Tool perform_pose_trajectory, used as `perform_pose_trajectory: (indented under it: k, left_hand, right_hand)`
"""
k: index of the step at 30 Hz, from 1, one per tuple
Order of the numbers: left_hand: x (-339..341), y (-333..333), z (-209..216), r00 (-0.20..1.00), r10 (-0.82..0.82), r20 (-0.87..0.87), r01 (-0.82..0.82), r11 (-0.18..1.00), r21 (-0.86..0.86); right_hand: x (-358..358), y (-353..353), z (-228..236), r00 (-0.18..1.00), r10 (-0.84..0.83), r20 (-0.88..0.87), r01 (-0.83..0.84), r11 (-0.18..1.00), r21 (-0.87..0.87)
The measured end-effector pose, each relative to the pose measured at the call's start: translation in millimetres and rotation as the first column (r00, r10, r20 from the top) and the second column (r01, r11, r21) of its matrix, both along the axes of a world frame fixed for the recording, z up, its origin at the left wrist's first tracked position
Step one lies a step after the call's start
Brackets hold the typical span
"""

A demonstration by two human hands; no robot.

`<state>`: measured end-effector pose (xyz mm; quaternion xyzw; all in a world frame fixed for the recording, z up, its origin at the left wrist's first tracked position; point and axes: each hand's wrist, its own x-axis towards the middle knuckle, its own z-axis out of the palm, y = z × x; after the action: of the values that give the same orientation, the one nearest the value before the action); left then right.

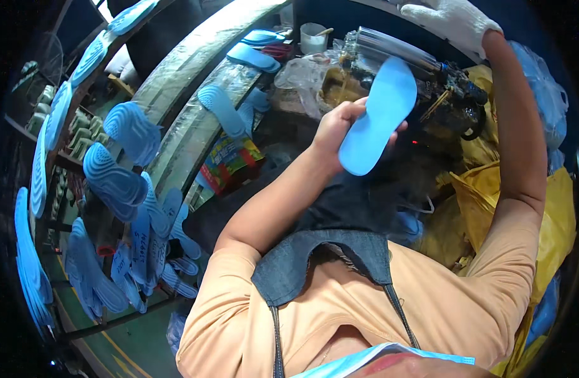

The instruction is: The person picks up light blue plastic slippers from a pile and places them onto a metal rack. They handle the slippers one by one, arranging them in rows on the rack. The person also briefly handles a plastic bag containing slippers.

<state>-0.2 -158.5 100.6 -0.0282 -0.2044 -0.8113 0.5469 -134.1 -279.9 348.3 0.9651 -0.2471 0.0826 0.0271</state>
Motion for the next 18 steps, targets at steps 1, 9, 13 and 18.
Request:
perform_pose_trajectory:
  k: [1, 9, 13, 18]
  left_hand:
    - [-4, -9, 2, 0.993, 0.068, 0.096, -0.078, 0.992, 0.101]
    - [15, -8, -24, 0.835, 0.196, 0.513, -0.326, 0.929, 0.176]
    - [71, 3, -70, 0.073, 0.44, 0.895, -0.571, 0.754, -0.324]
    - [173, 26, -114, -0.901, 0.087, 0.426, -0.321, 0.527, -0.787]
  right_hand:
    - [1, 2, -3, 0.999, -0.043, -0.031, 0.043, 0.999, -0.007]
    - [-22, -113, -71, 0.994, -0.11, -0.026, 0.113, 0.966, 0.235]
    - [-34, -159, -79, 0.997, 0.064, -0.036, -0.031, 0.808, 0.588]
    - [16, -164, -85, 0.954, 0.189, -0.233, 0.032, 0.709, 0.704]
